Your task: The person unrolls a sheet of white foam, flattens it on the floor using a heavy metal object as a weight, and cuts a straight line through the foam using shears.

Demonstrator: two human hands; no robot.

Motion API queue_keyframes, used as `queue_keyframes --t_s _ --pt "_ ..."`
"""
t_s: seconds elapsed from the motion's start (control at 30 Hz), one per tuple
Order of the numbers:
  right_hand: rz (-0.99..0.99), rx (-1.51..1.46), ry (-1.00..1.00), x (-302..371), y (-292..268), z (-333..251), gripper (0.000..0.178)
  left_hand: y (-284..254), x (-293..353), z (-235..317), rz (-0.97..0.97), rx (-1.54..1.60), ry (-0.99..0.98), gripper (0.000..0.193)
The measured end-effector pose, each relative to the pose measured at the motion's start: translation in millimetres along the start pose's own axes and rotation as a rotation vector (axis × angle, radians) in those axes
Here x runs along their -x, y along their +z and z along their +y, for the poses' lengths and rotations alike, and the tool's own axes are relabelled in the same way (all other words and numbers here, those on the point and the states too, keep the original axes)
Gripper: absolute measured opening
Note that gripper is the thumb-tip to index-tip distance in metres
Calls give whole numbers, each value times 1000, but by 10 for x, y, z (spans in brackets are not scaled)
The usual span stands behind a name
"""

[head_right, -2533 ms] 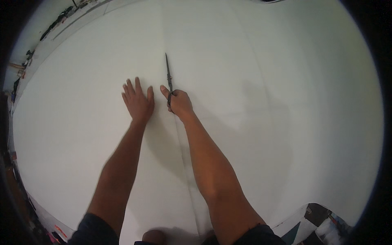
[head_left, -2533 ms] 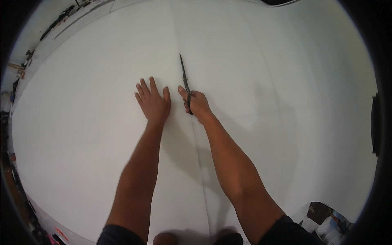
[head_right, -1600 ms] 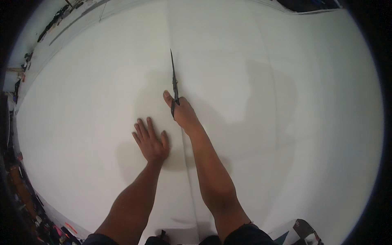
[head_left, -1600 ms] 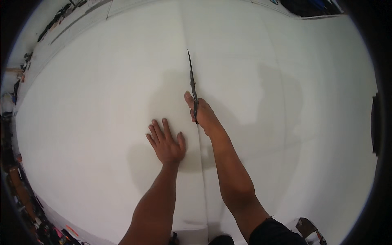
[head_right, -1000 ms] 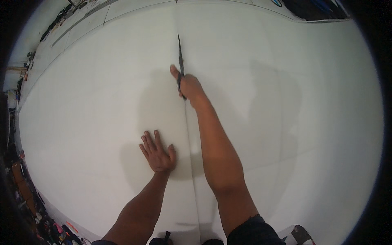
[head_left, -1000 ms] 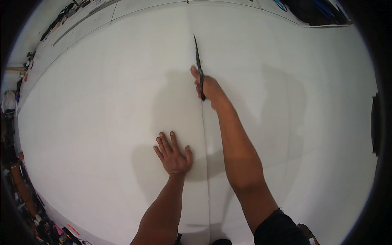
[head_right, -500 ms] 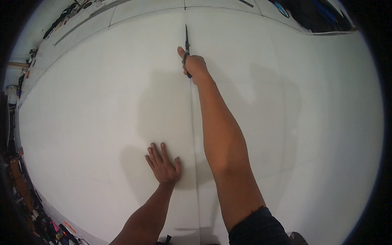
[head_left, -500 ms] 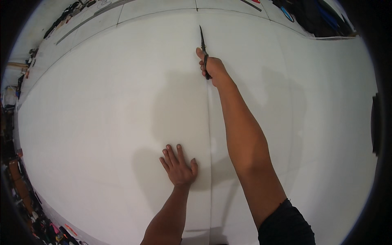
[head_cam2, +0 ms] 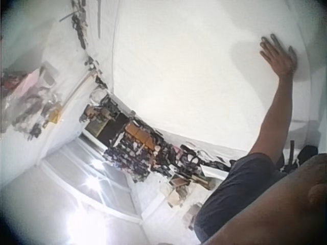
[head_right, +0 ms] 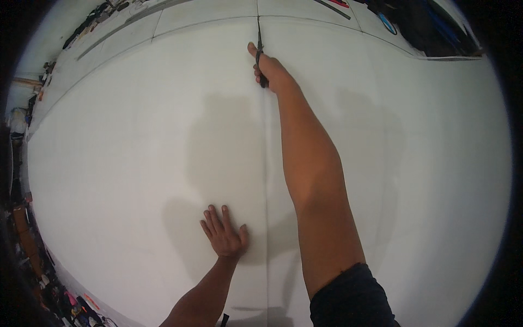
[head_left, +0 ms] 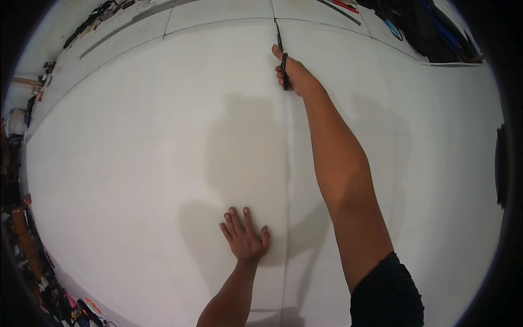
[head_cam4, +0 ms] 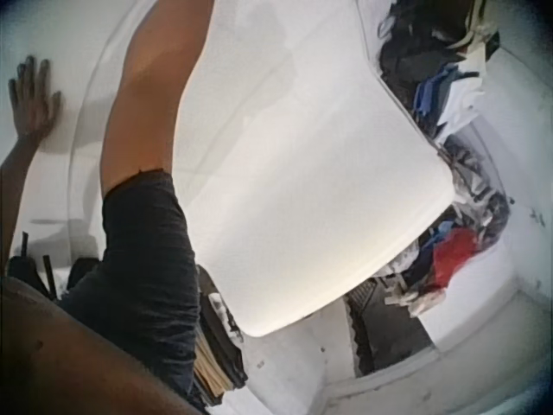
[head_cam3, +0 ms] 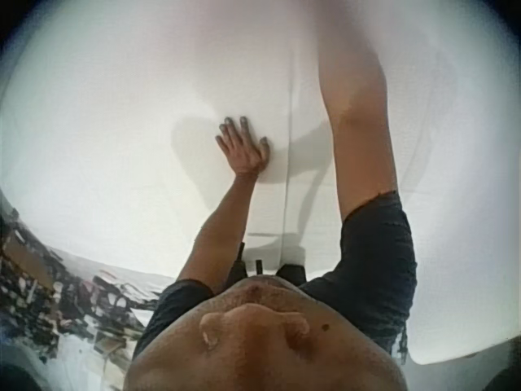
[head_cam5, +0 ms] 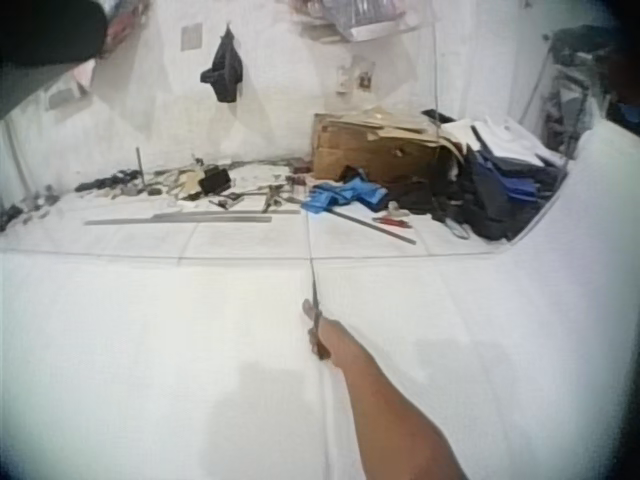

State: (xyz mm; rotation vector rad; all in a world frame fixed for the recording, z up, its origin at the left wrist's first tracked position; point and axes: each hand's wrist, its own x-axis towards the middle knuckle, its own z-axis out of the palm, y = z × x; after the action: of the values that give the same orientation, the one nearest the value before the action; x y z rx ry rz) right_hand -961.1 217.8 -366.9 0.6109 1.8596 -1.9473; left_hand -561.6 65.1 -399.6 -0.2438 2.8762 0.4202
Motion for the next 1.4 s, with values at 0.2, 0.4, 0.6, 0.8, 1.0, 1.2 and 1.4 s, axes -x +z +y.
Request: queue_keyframes --t_s 0.2,0.4,0.6,0.8,1.0,1.2,1.4 --pt "102 54 -70 -126 -64 154 47 1 367 -115 -1 1 42 72" --pt "68 41 -239 10 -149 214 50 -34 227 149 51 -24 56 72" --pt "-1 94 -368 522 -566 364 55 -57 -127 441 81 -16 52 71" --pt "-67 3 -88 305 -734 -365 63 17 -133 545 60 -8 9 71" --pt "-184 116 110 26 -782 -227 61 90 -130 868 51 -3 -66 71" --pt "-133 61 55 -294 -580 -101 61 310 -202 763 68 10 -42 71" --pt "-134 172 158 -168 -490 98 63 206 -277 767 -14 15 -100 72"
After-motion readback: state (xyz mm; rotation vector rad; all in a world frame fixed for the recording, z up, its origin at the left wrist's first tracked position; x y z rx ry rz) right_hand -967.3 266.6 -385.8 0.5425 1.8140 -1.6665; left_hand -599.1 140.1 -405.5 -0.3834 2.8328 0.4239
